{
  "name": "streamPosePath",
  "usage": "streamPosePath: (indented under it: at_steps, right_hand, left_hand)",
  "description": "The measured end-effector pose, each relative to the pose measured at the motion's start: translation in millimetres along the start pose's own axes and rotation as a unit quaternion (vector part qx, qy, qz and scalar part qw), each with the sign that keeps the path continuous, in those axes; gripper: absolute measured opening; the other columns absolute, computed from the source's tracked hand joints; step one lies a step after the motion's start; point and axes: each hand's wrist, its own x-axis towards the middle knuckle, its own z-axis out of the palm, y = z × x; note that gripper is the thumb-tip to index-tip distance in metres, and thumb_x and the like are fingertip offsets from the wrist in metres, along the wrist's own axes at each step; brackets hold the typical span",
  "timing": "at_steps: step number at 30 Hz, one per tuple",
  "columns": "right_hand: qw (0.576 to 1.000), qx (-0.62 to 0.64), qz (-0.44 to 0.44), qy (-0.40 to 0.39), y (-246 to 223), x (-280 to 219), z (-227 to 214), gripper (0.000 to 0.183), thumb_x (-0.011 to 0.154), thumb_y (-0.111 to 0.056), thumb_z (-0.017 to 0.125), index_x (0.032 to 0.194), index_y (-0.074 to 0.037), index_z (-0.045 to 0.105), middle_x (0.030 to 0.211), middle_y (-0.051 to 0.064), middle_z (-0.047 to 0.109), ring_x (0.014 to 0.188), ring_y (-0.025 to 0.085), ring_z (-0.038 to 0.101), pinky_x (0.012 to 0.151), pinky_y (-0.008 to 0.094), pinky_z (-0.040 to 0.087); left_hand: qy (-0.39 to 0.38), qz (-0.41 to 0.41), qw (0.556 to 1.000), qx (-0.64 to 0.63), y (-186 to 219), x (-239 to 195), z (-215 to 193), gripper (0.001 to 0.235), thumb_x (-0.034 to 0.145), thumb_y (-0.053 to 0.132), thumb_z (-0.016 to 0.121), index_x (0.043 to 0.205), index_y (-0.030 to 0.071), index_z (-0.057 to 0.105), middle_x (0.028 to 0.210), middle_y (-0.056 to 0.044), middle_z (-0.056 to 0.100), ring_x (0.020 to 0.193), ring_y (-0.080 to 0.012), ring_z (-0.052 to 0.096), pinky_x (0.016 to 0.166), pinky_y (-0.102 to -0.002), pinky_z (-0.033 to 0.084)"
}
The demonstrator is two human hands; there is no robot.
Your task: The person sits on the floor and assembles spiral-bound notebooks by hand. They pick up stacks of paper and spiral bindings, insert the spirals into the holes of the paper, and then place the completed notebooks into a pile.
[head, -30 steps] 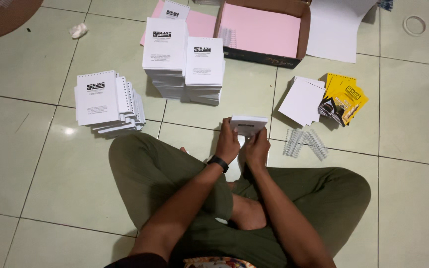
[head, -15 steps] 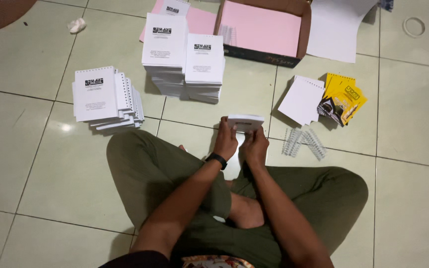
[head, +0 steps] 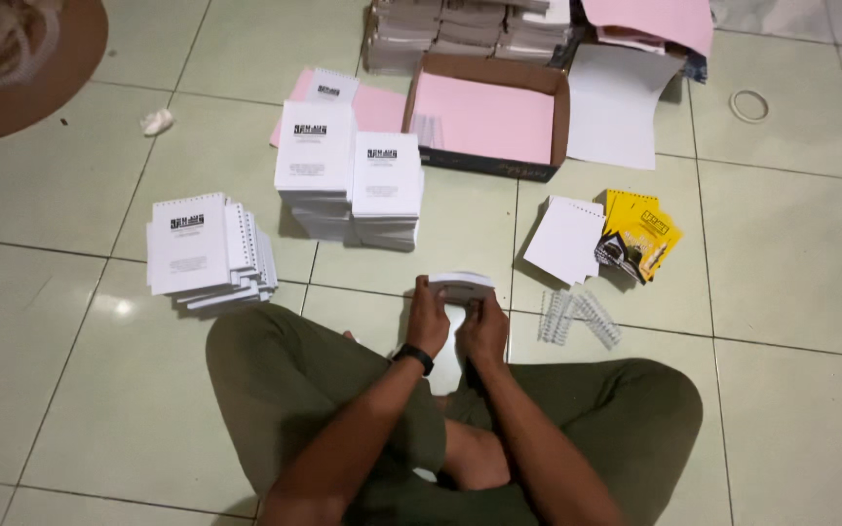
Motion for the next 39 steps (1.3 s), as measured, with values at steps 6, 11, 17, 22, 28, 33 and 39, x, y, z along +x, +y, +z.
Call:
streamPosePath:
  at_steps: [6,11,17,22,28,33,39]
  right_hand:
    - [1.0,-0.009,-0.028,0.011,26,13,16,0.012,0.092,-0.005,0.052,0.099,-0.012,0.06,0.094,0.015,0.068,0.104,0.046,0.064,0.087,0.058,0.053]
    - [0.999,0.001,-0.021,0.033,39,17,23,0.011,0.094,-0.008,0.053,0.101,-0.012,0.061,0.106,0.015,0.064,0.116,0.046,0.059,0.095,0.058,0.052]
    - [0.999,-0.013,-0.038,0.019,52,11,30,0.016,0.087,-0.001,0.056,0.102,-0.007,0.058,0.104,0.021,0.062,0.114,0.051,0.056,0.099,0.064,0.047]
    - [0.998,0.022,-0.029,0.049,20,7,15,0.013,0.092,-0.004,0.052,0.101,-0.011,0.059,0.098,0.017,0.061,0.107,0.048,0.06,0.091,0.059,0.051]
    - [0.998,0.017,-0.049,0.023,9,5,10,0.011,0.093,-0.003,0.052,0.096,-0.012,0.058,0.093,0.013,0.061,0.1,0.046,0.06,0.085,0.059,0.051]
    - [0.997,0.01,-0.077,0.016,17,7,8,0.019,0.084,-0.001,0.056,0.102,-0.005,0.059,0.102,0.021,0.062,0.104,0.052,0.06,0.089,0.063,0.051]
    - [1.0,0.015,-0.022,0.003,6,6,9,0.012,0.097,-0.017,0.05,0.099,-0.016,0.062,0.094,0.011,0.066,0.101,0.043,0.065,0.085,0.056,0.052]
  left_hand:
    - [-0.008,-0.005,1.0,0.009,1,4,3,0.033,0.108,0.01,0.044,0.135,-0.009,0.038,0.126,-0.034,0.056,0.128,-0.0562,0.05,0.113,-0.059,0.039]
    - [0.005,0.033,0.999,-0.015,8,5,1,0.029,0.104,0.002,0.044,0.132,-0.002,0.041,0.122,-0.027,0.055,0.131,-0.0567,0.045,0.118,-0.059,0.034]
    - [0.015,0.049,0.997,0.051,-33,7,20,0.036,0.106,0.005,0.048,0.136,-0.01,0.037,0.119,-0.033,0.054,0.122,-0.0568,0.053,0.11,-0.057,0.042]
    - [0.017,0.071,0.997,0.005,-10,4,10,0.033,0.103,0.0,0.044,0.136,-0.005,0.039,0.11,-0.025,0.055,0.111,-0.0496,0.059,0.098,-0.051,0.05]
    - [0.023,0.043,0.998,0.03,-11,6,8,0.033,0.105,0.007,0.045,0.136,-0.004,0.039,0.115,-0.023,0.05,0.115,-0.0494,0.054,0.102,-0.052,0.045]
    - [0.042,0.048,0.998,0.03,11,3,0,0.039,0.102,-0.001,0.05,0.138,-0.009,0.041,0.128,-0.027,0.049,0.129,-0.0514,0.048,0.115,-0.052,0.038]
    - [0.014,-0.012,0.998,0.054,-17,9,10,0.036,0.106,0.011,0.046,0.138,-0.005,0.038,0.118,-0.026,0.053,0.119,-0.0483,0.056,0.105,-0.051,0.046]
